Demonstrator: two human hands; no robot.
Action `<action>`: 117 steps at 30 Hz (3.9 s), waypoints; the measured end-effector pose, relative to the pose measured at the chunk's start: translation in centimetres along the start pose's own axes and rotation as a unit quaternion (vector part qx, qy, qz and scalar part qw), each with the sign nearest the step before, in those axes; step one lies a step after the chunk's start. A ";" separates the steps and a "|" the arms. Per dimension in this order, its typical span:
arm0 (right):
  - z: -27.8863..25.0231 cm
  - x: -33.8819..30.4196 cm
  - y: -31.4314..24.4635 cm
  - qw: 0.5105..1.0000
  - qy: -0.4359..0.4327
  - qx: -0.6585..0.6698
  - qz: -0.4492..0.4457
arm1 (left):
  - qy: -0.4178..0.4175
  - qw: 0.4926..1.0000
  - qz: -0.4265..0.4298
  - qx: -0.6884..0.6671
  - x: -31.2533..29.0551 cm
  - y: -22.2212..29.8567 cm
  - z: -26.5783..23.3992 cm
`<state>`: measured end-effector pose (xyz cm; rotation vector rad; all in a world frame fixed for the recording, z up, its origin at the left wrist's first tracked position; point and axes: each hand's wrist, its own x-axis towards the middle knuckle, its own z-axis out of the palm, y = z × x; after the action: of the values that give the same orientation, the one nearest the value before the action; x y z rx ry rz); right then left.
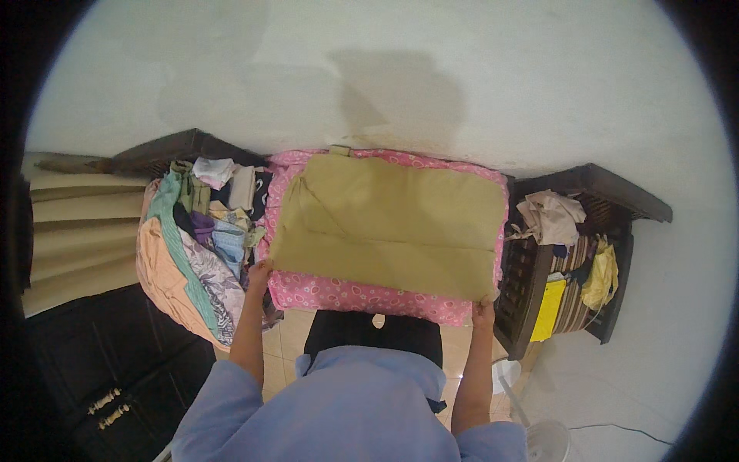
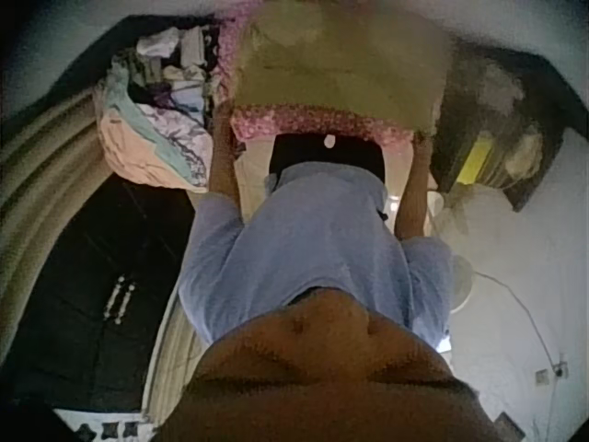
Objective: The person folds several pieces of clothing one by one on a bed and places each folded item onto a nearby chair. The items include a green patterned cloth, a white shirt, a yellow shirt, and a beige shirt. The person smooths and aligns each item before folding and stacking them.
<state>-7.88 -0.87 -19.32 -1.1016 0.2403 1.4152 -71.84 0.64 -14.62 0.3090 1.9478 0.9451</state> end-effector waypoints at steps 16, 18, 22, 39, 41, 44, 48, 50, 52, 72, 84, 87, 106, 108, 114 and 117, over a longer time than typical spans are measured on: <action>6.2 2.2 3.1 0.667 0.248 -0.537 -0.453 | 0.027 0.862 0.324 0.389 -2.8 4.4 8.9; 13.9 0.1 7.7 0.765 0.123 -0.504 -0.382 | 0.069 0.865 0.305 0.392 -0.7 5.8 9.6; 24.0 -2.2 18.9 0.651 -0.193 -0.621 -0.392 | 0.065 0.852 0.358 0.377 5.3 8.1 10.6; 33.2 2.3 28.1 0.837 -0.170 -0.461 -0.241 | -0.321 0.940 -0.001 0.118 11.2 14.8 13.9; 32.9 2.7 27.5 0.842 -0.153 -0.464 -0.227 | -0.337 0.939 -0.052 0.035 10.2 15.4 14.5; 33.6 1.5 27.7 0.853 -0.182 -0.462 -0.162 | -0.398 0.915 -0.068 -0.007 13.4 13.9 12.5; 33.5 -1.0 26.3 0.803 -0.240 -0.488 -0.245 | -0.386 0.922 0.009 0.008 10.3 14.9 10.3; 33.8 -3.8 25.0 0.771 -0.313 -0.484 -0.270 | -0.370 0.922 0.054 0.098 7.7 15.1 7.2; 31.6 -5.1 23.7 0.673 -0.393 -0.593 -0.201 | -0.418 0.883 0.124 0.171 7.1 14.1 3.7; 31.6 -5.6 27.3 0.394 -0.229 -0.794 -0.402 | -0.094 0.958 0.242 0.120 7.4 6.9 10.3; 26.7 -7.7 27.6 0.249 -0.470 -0.754 -0.387 | 0.039 0.852 0.380 0.358 4.4 8.7 10.8; 26.3 -7.1 26.3 0.308 -0.459 -0.753 -0.356 | -0.128 0.693 0.569 0.423 2.3 8.1 11.0; 23.2 19.0 -3.4 0.353 -0.106 -0.883 -0.289 | -0.033 0.809 0.258 0.527 17.4 11.9 23.4; 22.7 20.8 -4.0 0.348 -0.176 -0.866 -0.313 | -0.046 0.809 0.318 0.491 17.6 12.5 24.0; 29.0 18.3 -6.1 0.188 -0.159 -0.950 -0.193 | -0.069 0.697 0.296 0.649 17.7 14.6 22.7; 27.6 17.7 -7.5 0.256 -0.222 -0.897 -0.285 | -0.045 0.973 0.119 0.193 15.0 17.4 23.8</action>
<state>-10.13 32.28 -14.20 -1.8797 -2.6297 0.5977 -63.15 32.39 -18.25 0.8107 2.0329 0.6784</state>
